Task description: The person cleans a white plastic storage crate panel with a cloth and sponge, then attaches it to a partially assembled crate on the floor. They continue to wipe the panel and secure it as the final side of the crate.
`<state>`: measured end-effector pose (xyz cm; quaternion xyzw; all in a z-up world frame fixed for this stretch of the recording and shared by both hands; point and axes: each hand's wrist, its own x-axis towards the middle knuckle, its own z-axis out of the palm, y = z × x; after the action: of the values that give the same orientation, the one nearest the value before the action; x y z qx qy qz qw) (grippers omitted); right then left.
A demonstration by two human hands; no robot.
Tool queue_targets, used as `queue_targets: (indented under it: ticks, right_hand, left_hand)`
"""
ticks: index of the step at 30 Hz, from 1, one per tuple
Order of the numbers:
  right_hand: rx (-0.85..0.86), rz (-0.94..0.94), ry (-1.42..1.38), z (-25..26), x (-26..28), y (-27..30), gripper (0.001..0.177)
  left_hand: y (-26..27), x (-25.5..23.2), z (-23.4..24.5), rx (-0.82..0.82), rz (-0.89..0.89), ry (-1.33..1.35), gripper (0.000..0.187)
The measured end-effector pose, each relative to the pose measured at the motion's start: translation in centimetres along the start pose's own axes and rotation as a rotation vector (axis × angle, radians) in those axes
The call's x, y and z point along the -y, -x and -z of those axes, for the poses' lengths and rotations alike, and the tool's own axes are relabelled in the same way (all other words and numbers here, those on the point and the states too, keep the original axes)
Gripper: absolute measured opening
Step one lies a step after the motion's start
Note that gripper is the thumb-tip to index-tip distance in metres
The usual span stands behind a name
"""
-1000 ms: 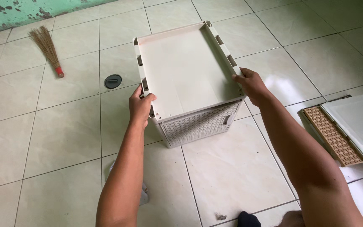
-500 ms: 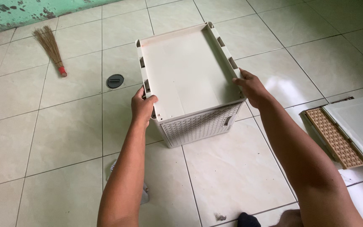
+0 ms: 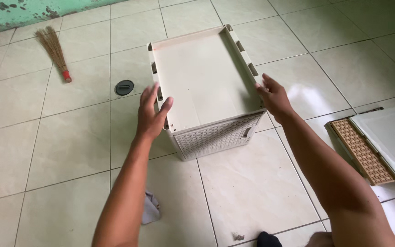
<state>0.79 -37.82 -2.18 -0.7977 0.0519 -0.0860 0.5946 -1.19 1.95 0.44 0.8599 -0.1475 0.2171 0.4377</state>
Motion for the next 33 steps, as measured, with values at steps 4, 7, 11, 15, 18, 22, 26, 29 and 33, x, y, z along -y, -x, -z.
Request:
queue_targets:
  ticks: [4,7,11,15,18,22,26,29,33]
  right_hand:
    - [-0.008,-0.03,0.178,-0.8,1.3,0.7,0.062]
    - [-0.011,-0.059,0.29,-1.4,2.6,1.1,0.061]
    - [-0.026,-0.144,0.315,-1.6,3.4,1.7,0.064]
    - [-0.008,-0.028,0.412,-1.4,3.5,2.0,0.068]
    - [0.002,-0.021,0.483,-1.5,3.2,2.0,0.064]
    - [-0.007,0.092,0.555,-1.1,2.9,2.1,0.056]
    - [-0.006,0.131,0.608,-1.2,2.9,2.3,0.053]
    - [-0.019,0.163,0.636,-1.2,2.7,2.6,0.052]
    - [0.0,0.13,0.684,-1.1,3.0,1.7,0.052]
  left_hand:
    - [2.5,-0.4,2.7,0.168,-0.419,-0.281,0.082]
    - [4.2,-0.6,2.8,0.275,-0.513,-0.402,0.072]
    - [5.1,-0.2,2.0,0.313,-0.455,-0.369,0.047]
    - [5.0,0.2,1.6,0.311,-0.457,-0.397,0.045]
    - [5.2,0.4,1.8,0.31,-0.481,-0.424,0.049]
    - [5.3,-0.2,1.9,0.316,-0.459,-0.41,0.045]
    - [5.4,-0.7,2.1,0.309,-0.424,-0.434,0.043]
    - [5.5,-0.9,2.0,0.289,-0.436,-0.443,0.043]
    - [5.0,-0.7,2.0,0.276,-0.431,-0.426,0.042]
